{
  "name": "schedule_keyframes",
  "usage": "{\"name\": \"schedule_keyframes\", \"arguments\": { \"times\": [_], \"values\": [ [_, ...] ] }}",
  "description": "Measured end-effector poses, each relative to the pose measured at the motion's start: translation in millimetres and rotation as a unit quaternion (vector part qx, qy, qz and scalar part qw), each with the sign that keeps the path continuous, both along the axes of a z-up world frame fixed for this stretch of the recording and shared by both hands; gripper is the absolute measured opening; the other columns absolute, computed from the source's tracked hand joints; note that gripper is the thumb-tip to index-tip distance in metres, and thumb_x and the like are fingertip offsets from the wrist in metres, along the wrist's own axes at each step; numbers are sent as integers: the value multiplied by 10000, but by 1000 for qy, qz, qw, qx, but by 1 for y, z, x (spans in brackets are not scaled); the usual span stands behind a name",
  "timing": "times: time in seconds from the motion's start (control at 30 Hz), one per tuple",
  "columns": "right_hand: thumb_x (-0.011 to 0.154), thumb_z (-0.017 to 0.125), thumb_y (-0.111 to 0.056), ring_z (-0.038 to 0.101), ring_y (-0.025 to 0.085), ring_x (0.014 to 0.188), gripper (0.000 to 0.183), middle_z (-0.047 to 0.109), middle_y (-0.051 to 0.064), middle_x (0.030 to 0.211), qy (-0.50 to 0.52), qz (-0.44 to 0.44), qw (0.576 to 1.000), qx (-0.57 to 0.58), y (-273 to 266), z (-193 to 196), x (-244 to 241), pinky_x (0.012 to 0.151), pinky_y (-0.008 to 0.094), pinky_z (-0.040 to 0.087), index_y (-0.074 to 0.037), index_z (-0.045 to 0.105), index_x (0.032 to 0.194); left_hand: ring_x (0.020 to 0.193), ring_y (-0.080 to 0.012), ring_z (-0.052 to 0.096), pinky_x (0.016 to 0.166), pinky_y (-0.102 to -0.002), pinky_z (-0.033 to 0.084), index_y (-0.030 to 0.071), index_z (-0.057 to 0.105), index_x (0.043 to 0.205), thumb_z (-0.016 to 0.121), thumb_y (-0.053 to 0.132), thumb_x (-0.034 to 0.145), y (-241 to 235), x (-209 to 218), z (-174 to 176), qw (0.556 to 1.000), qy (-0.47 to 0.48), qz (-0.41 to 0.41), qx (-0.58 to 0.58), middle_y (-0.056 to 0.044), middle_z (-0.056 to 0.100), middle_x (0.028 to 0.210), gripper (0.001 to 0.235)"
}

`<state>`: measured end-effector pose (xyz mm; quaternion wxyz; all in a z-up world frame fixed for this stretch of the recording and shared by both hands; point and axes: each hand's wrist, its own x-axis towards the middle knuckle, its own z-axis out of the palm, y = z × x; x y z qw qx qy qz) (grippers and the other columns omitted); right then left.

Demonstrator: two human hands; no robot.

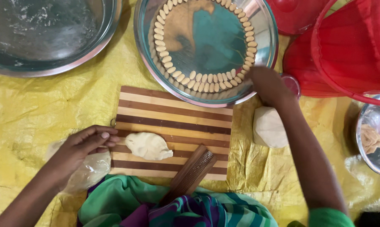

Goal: The person rolls small pieces of dough into balls and presses them onto a ridged wooden tool to create a textured pattern. The shaped pieces are then placed into a metal tray.

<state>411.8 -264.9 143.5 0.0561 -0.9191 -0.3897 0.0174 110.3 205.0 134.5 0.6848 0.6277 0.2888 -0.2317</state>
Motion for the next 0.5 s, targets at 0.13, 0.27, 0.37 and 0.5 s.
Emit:
{"name": "schedule_keyframes", "arguments": {
  "times": [0.13,0.27,0.37,0.5],
  "values": [
    [830,609,-45,709,276,989,272,752,35,1074,3,-14,990,-144,-2,8,-39,811,408,564,-168,765,1017,1085,-212,715,972,-359,522,25,704,1231,544,251,995,1,-2,-4,1000,-14,1,2,-136,781,1128,364],
    [900,613,-99,713,242,1017,202,755,10,1046,-47,0,993,-109,1,12,-60,849,396,571,-170,760,1019,1080,-206,706,963,-354,533,8,706,1214,547,261,1004,-13,-9,-14,997,-39,-19,-59,-129,768,1112,366],
    [879,621,-100,710,248,1013,234,751,24,1052,-91,34,993,-60,3,15,-73,848,394,570,-151,758,1063,1089,-195,702,941,-341,515,8,701,1209,557,249,992,-13,-23,-23,997,-46,-23,-54,-118,772,1123,355],
    [890,628,-128,706,256,990,244,744,33,1080,-121,56,991,-25,14,8,-93,850,404,552,-142,748,1102,1067,-183,700,929,-341,522,28,703,1202,567,244,993,-3,-33,-31,997,-69,-5,-40,-97,777,1103,331]
  ]
}}
